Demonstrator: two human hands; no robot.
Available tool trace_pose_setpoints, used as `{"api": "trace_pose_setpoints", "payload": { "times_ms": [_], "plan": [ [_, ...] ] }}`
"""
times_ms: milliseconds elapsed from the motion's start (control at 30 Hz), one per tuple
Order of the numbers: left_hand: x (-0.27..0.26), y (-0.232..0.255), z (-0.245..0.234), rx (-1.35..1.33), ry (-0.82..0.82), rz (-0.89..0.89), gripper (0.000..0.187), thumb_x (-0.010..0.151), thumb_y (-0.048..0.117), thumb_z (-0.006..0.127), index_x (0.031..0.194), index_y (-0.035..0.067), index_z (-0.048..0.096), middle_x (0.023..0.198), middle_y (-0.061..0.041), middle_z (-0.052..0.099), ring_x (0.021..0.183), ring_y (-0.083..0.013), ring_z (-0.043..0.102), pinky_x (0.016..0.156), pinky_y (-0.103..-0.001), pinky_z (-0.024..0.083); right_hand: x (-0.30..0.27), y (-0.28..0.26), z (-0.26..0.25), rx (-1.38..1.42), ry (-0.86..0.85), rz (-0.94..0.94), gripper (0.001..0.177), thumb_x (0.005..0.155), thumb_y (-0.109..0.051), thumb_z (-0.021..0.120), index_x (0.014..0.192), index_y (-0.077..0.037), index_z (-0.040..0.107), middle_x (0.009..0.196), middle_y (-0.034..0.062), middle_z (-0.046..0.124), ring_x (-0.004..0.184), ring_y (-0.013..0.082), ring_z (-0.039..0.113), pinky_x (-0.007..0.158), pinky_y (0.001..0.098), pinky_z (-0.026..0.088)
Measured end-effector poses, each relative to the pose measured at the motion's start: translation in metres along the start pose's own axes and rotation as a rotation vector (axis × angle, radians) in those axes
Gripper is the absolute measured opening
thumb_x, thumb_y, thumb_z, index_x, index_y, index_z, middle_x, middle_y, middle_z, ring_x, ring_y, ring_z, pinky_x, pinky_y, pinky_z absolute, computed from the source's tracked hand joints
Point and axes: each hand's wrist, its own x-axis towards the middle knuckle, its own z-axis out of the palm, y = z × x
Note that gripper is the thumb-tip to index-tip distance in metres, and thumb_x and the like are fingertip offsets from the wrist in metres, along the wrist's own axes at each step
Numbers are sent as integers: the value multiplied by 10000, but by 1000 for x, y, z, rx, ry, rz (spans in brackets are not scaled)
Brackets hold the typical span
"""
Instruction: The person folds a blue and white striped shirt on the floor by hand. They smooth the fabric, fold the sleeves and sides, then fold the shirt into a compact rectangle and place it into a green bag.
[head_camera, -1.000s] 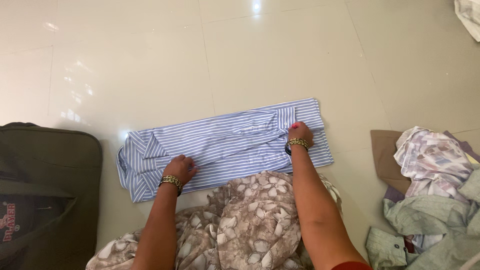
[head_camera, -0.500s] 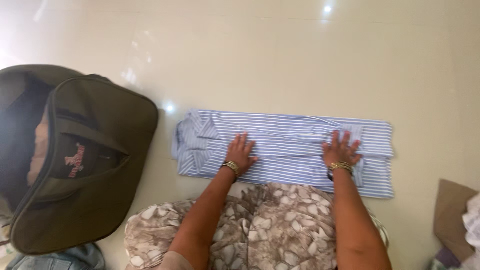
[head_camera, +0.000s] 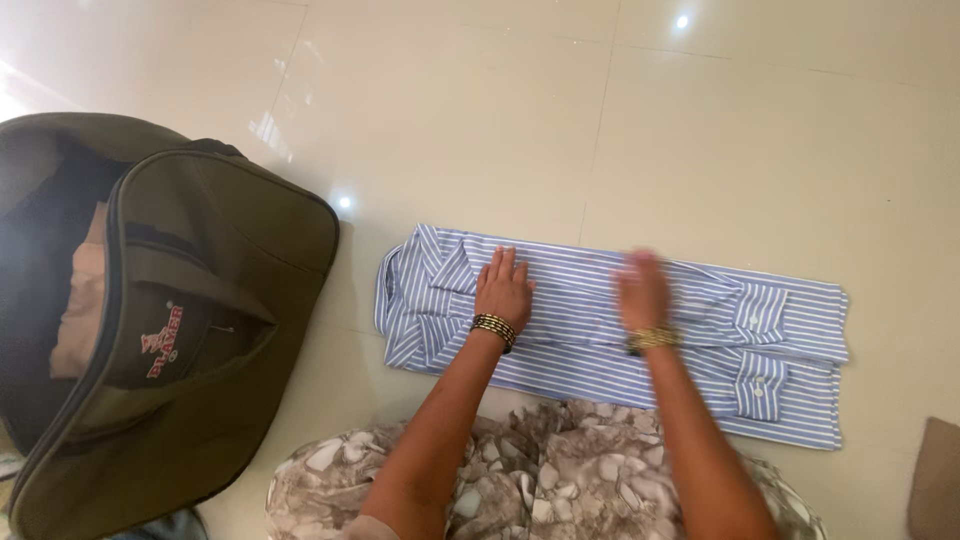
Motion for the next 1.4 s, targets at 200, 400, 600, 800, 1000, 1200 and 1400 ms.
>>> {"api": "trace_pose_setpoints", "payload": {
  "times_ms": [200,400,600,800,1000,1200,1400],
  "plan": [
    [26,-84,38,198,-148,-113,699,1002,444,431,1597,126,247,1676,-75,190,1564,-259,67,1244,-486,80,24,-217,103,465,-334,-195,415,1037,-208,458,1412,-59,555,1518,175,489,1448,319,401,1207,493,291],
    [13,-97,34,179,-82,-150,681,1005,517,320,1613,223,234,1685,62,174,1571,-229,66,1243,-468,76,9,-226,105,91,-464,-162,632,1055,-449,297,1610,-151,251,1693,61,205,1570,245,101,1251,475,53],
    [1,-74,-9,279,-19,-155,611,1036,481,322,1604,260,273,1696,61,172,1562,-240,115,1250,-522,55,18,-192,48,-231,-584,-64,672,1018,-575,204,1610,-257,179,1705,-4,67,1558,222,9,1244,515,6],
    [5,-67,-34,225,-86,-260,616,1023,488,350,1594,277,257,1688,42,134,1556,-236,72,1240,-555,7,16,-151,-7,-305,-521,215,717,1003,-607,263,1617,-250,159,1699,45,29,1551,283,-28,1222,564,-3],
    [7,-36,-4,390,-12,-162,557,1059,457,366,1571,243,314,1738,-57,114,1592,-269,44,1241,-560,-6,-8,-143,12,-367,-417,367,663,1039,-499,349,1624,-211,228,1723,108,50,1565,381,-10,1187,615,27],
    [-15,-20,10,176,-197,-42,688,990,600,366,1586,264,299,1706,-8,127,1571,-282,55,1242,-544,21,-25,-160,22,-251,-539,20,639,1015,-557,300,1601,-317,219,1692,30,94,1550,284,30,1223,575,11],
    [-20,-19,-23,224,-167,-116,757,960,640,358,1594,236,269,1696,-42,105,1559,-295,30,1238,-508,23,-18,-119,-25,-344,-543,195,724,984,-638,306,1612,-293,200,1708,40,52,1563,298,2,1216,594,13]
  ]
}}
